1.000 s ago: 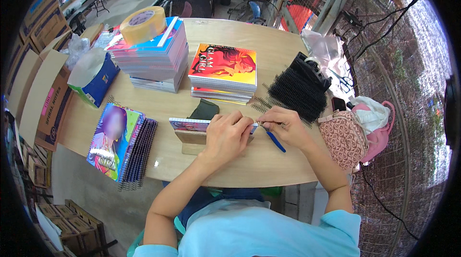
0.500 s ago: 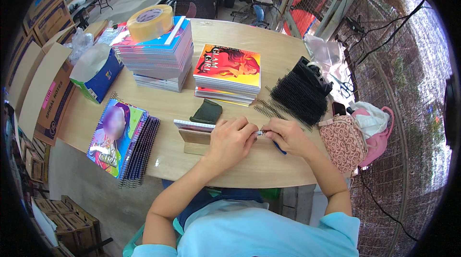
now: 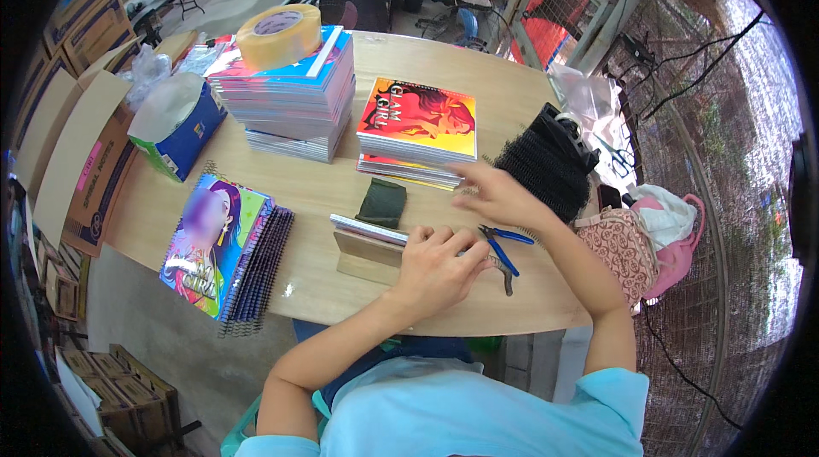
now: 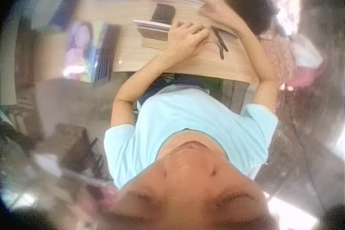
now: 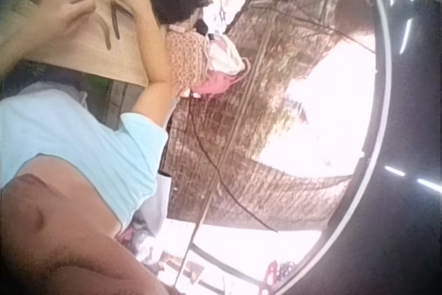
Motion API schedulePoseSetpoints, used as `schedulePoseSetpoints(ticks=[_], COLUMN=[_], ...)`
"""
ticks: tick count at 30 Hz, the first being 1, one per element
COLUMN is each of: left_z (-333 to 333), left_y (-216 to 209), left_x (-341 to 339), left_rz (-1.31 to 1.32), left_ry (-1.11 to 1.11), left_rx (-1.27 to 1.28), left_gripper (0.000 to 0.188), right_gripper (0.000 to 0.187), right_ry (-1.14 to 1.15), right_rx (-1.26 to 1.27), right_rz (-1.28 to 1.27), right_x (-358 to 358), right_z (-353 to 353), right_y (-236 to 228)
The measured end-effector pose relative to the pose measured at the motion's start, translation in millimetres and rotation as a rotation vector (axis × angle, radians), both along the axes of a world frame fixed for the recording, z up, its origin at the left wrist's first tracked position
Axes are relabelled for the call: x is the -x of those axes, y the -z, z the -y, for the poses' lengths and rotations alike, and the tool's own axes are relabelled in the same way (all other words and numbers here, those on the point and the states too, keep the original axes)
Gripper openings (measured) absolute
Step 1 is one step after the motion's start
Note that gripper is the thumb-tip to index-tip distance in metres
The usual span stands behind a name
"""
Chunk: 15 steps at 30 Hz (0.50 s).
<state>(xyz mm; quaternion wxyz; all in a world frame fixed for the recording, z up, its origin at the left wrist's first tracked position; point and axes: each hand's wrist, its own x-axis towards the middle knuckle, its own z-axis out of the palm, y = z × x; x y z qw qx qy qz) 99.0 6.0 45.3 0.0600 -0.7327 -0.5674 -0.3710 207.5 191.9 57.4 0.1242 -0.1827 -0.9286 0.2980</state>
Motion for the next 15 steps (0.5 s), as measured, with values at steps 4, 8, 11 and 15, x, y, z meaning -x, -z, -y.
schedulePoseSetpoints(ticks=[4, 8, 11, 15], left_z=[-1, -7, 1, 9], left_y=[-13, 5, -11, 0], left_x=[-7, -2, 10, 34], left_rz=[0.1, 0.022, 0.111, 0.104], left_ry=[-0.05, -0.037, -0.132, -0.111], left_rx=[-0.107, -0.084, -0.183, -0.062], left_gripper=[0.022, 0.023, 0.02, 0.017], right_gripper=[0.063, 0.059, 0.048, 0.049], right_ry=[-0.137, -0.308, -0.178, -0.342], right_rx=[-0.024, -0.42, 0.013, 0.613], right_rz=[0.249, 0.255, 0.35, -0.066], right_x=[81, 96, 33, -49], right_z=[27, 24, 6, -12], right_y=[31, 58, -14, -29])
